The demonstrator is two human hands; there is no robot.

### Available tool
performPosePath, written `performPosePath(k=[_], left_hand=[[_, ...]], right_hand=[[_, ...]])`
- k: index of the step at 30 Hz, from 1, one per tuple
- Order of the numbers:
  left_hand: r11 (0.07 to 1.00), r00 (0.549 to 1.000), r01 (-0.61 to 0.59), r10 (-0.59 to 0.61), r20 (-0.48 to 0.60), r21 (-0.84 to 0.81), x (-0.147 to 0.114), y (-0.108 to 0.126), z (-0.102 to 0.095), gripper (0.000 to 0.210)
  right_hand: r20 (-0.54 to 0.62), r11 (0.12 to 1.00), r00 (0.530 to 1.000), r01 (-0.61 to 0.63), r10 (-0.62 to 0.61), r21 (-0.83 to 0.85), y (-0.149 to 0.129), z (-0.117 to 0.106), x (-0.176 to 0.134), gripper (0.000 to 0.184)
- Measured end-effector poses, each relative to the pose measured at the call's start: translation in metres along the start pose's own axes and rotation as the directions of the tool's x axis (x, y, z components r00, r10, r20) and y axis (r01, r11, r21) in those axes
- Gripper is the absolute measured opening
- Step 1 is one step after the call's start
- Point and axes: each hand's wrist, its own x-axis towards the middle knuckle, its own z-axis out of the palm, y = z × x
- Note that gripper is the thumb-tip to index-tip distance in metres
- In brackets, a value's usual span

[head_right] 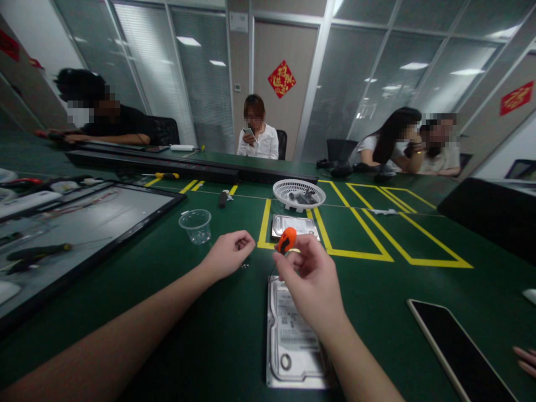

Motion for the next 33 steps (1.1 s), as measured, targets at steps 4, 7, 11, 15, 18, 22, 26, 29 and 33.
performPosePath(k=[4,7,11,15,18,22,26,29,33], left_hand=[[1.0,1.0,0.005,-0.005,0.002,-0.013,-0.0001,0.0007,-0.0002,0.017],[1.0,1.0,0.001,-0.001,-0.001,-0.013,0.0003,-0.0001,-0.0001,0.017],[1.0,1.0,0.003,-0.003,0.003,-0.007,0.0002,-0.0012,-0.0001,0.017],[1.0,1.0,0.005,-0.005,0.005,-0.008,-0.0001,-0.0003,-0.0007,0.017],[1.0,1.0,0.006,-0.006,0.003,-0.001,0.0003,0.0007,-0.0012,0.017],[1.0,1.0,0.007,-0.007,0.005,-0.006,0.0009,0.0009,-0.0013,0.017],[1.0,1.0,0.007,-0.007,0.007,-0.009,0.0003,0.0011,-0.0006,0.017],[1.0,1.0,0.004,-0.004,0.005,-0.006,-0.0001,0.0015,-0.0002,0.017],[1.0,1.0,0.001,-0.001,-0.001,0.01,0.0004,0.0012,-0.0001,0.017]], right_hand=[[-0.013,0.999,1.0,0.017,-0.016,0.048,0.0,0.0006,-0.0002,0.026],[0.012,0.999,1.0,0.02,-0.021,0.046,-0.0029,0.0018,-0.0006,0.021],[0.027,1.0,0.999,0.021,-0.022,0.006,-0.0042,0.002,-0.0004,0.02],[0.006,1.0,1.0,-0.006,0.006,-0.005,-0.0029,0.0018,0.0006,0.019],[0.003,1.0,1.0,-0.006,0.006,0.009,-0.0031,0.0025,0.0005,0.02],[0.038,0.998,0.999,0.021,-0.023,0.057,-0.0042,0.0033,-0.0005,0.02],[0.041,1.0,0.999,0.029,-0.029,0.001,-0.0034,0.0019,-0.0004,0.02],[0.014,0.999,1.0,0.015,-0.014,-0.033,-0.0004,0.001,0.0005,0.017],[-0.02,0.998,0.999,0.031,-0.03,0.047,0.0032,0.0016,0.001,0.028]])
